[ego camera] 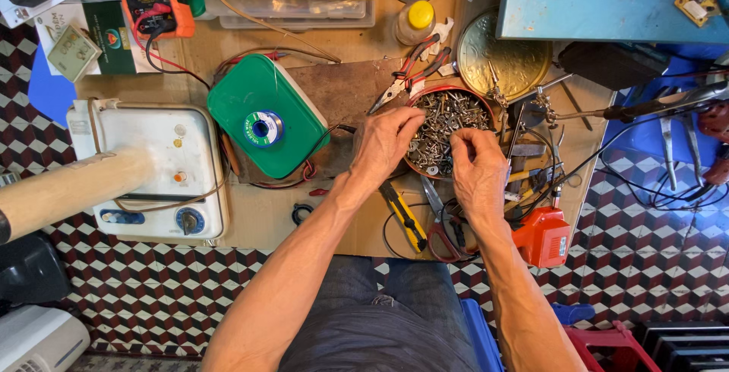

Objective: The person sorts through a container of small metal parts, selects a component, and uses pliers to strip the insulation from a wire. They then insert the wire into a hole in a handheld electric mixer and test the connection. The person repeats the process with another wire, inserting it into the mixer and testing it.

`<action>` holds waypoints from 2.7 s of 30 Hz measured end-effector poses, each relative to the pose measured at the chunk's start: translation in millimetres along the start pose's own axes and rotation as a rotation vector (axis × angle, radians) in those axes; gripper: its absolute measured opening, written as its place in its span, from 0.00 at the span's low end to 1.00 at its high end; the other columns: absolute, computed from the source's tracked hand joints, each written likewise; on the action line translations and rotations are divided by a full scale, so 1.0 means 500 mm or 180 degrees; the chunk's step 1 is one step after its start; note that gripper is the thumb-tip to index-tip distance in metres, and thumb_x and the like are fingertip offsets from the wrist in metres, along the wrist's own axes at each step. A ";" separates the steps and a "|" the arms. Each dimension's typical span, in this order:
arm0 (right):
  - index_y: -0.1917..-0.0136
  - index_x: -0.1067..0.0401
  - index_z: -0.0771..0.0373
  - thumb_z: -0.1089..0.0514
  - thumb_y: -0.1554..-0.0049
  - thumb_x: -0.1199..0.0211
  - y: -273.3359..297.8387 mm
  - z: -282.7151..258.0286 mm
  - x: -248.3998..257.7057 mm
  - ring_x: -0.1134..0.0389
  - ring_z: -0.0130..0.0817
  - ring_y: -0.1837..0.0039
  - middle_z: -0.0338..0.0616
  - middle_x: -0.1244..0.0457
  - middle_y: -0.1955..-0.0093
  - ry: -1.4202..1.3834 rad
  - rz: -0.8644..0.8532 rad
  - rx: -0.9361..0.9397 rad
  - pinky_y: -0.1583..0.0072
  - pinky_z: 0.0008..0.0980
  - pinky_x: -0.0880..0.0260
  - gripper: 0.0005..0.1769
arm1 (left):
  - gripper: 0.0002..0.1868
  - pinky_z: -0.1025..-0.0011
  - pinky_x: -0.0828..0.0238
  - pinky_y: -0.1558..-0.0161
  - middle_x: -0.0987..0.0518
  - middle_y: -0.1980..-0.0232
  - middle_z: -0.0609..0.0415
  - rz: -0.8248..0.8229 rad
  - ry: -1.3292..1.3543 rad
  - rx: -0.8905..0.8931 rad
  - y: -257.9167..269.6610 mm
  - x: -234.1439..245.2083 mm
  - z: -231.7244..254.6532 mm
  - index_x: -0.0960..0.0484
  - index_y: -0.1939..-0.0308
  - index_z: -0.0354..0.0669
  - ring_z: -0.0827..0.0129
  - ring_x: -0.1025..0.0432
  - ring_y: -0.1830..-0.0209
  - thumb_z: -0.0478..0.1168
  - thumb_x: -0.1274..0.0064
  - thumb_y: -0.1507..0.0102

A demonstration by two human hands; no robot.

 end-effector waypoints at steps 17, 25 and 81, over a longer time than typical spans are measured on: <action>0.43 0.27 0.66 0.65 0.39 0.38 0.025 0.000 0.007 0.32 0.38 0.57 0.50 0.36 0.52 -0.0413 0.0031 0.0277 0.54 0.35 0.31 0.10 | 0.11 0.48 0.28 0.63 0.17 0.63 0.42 -0.0524 -0.1793 0.0288 0.012 -0.008 0.035 0.16 0.57 0.46 0.45 0.22 0.63 0.40 0.37 0.43; 0.43 0.28 0.67 0.67 0.40 0.39 0.023 0.006 0.017 0.31 0.49 0.51 0.54 0.35 0.49 -0.0326 0.0014 0.0578 0.51 0.40 0.32 0.11 | 0.12 0.47 0.30 0.68 0.18 0.70 0.42 -0.0273 -0.1547 0.0570 0.027 -0.012 0.053 0.18 0.55 0.47 0.42 0.23 0.69 0.42 0.40 0.41; 0.58 0.25 0.63 0.65 0.54 0.32 0.012 -0.010 -0.016 0.36 0.46 0.54 0.47 0.40 0.60 0.1086 -0.0917 0.2108 0.53 0.44 0.33 0.08 | 0.24 0.68 0.25 0.40 0.20 0.42 0.43 -0.0697 0.3693 0.1402 0.073 0.019 0.041 0.31 0.29 0.35 0.67 0.24 0.46 0.39 0.52 0.29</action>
Point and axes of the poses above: each hand's wrist, its own y-axis away from the middle knuckle, its own x-axis out of the back of the hand, z = x × y, the point moved 2 cm from there along -y, towards the middle knuckle
